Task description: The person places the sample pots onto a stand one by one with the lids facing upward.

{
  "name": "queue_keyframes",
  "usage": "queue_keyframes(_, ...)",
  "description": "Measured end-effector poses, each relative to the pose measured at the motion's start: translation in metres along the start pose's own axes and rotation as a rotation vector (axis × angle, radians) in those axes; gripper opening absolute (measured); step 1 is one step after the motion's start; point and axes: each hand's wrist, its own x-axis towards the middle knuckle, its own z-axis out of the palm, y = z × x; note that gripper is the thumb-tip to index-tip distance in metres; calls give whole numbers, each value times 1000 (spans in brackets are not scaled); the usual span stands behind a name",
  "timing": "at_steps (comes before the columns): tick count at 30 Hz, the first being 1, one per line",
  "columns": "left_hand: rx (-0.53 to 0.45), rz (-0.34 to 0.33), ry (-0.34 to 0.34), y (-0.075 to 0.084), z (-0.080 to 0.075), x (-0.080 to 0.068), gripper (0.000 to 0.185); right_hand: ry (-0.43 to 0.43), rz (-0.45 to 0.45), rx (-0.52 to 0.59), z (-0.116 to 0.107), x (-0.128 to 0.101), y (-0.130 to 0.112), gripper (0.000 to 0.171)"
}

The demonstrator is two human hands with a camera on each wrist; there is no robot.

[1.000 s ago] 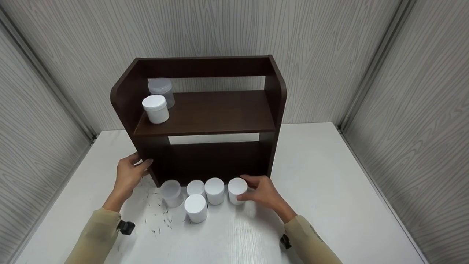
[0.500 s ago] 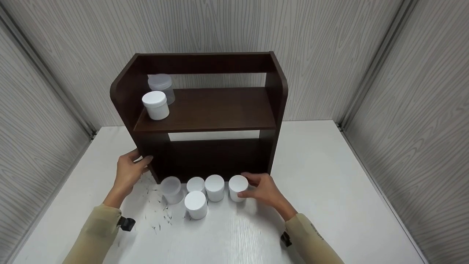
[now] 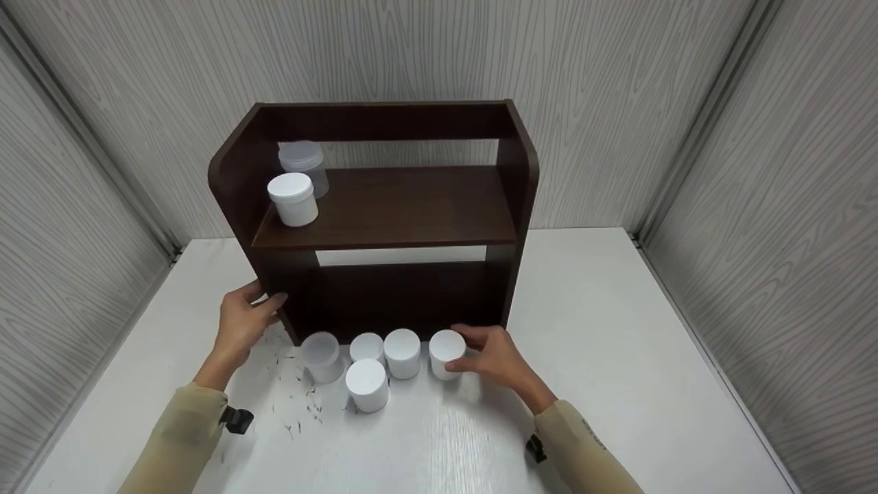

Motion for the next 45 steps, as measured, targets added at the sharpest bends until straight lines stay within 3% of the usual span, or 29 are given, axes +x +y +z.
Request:
queue_keyframes(9,-20,-8,-3,-1,1,-1,52,26,2,-35,0,-1,1,69)
queue_keyframes(19,-18,-19,-9,-1,0,-2,55,19,38,25,-2,-6,-6,70)
queue_keyframes(24,-19,-21,-12,1,-1,-2,55,19,40,63,-5,-8,-18,70)
queue_keyframes(45,-6,1,16,2,0,-1,50,6,-19,15,-9,-21,-87,67)
